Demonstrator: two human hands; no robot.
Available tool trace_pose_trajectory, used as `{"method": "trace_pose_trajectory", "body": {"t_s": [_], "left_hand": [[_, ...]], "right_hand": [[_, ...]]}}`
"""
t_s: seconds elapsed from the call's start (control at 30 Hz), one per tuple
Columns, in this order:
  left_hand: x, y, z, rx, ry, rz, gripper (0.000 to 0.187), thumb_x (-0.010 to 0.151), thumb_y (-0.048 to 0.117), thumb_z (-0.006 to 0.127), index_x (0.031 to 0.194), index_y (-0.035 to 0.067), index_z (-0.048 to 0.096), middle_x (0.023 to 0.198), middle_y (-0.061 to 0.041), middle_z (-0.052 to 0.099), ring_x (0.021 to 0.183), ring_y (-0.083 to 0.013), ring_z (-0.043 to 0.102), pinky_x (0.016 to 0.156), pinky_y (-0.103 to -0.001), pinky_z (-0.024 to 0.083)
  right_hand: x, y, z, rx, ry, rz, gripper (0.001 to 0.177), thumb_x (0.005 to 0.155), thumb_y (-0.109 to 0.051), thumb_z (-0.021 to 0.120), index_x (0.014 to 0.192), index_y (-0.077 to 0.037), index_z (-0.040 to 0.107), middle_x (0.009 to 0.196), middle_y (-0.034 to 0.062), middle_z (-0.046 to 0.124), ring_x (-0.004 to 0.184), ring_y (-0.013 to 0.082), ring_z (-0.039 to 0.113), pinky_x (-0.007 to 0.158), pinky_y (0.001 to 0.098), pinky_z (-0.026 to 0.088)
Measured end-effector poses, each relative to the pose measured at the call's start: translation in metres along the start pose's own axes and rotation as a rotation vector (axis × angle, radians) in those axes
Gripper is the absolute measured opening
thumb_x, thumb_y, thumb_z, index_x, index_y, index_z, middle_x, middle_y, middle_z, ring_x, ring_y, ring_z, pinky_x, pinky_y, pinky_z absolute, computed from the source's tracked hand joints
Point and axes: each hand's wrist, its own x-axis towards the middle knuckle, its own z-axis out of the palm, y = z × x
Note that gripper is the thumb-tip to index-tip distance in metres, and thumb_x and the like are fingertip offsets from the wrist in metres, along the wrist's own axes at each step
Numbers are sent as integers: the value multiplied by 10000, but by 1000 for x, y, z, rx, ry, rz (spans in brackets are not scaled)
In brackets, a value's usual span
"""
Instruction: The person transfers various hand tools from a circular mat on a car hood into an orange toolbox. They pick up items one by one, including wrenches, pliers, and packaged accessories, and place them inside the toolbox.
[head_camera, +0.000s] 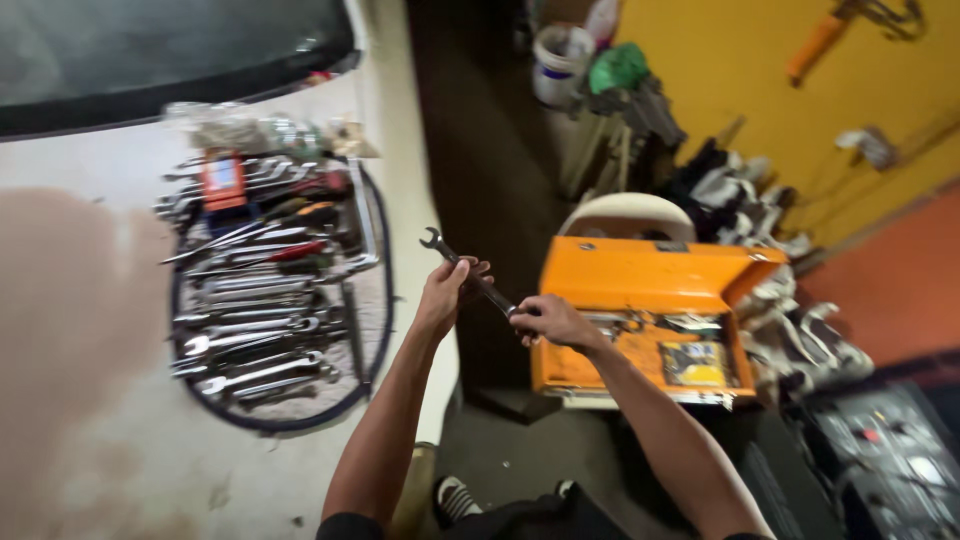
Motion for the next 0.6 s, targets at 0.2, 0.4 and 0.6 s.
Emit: {"method": "trace_pose_trajectory", "body": {"t_s": [0.2,0.4,0.6], "left_hand": [[26,-67,94,-227,-17,-68,369,1073,286,486,1277,-4,588,1224,-163,697,1082,-282,706,887,-420,603],[32,-152,159,-345,56,-166,299,1063,268,569,1263,51,622,1087,-92,680,901,-231,665,775,-384,582],[34,-237,181,-381,248,-189,159,1021,188,603,1165,122,587,1066,-67,678,881,-196,663,756,-338,604]], "right_hand": [[-65,79,-79,186,322,-18,239,968,-202,690,1032,26,718,852,84,730,720,145,694,665,286,588],[-121,175,-146,775,485,-71,245,1038,-186,622,1164,24,647,985,106,723,866,191,729,792,312,596],[-145,248,-178,885,668,-75,173,1005,-138,621,1149,-61,566,951,108,706,830,227,715,734,334,581]]}}
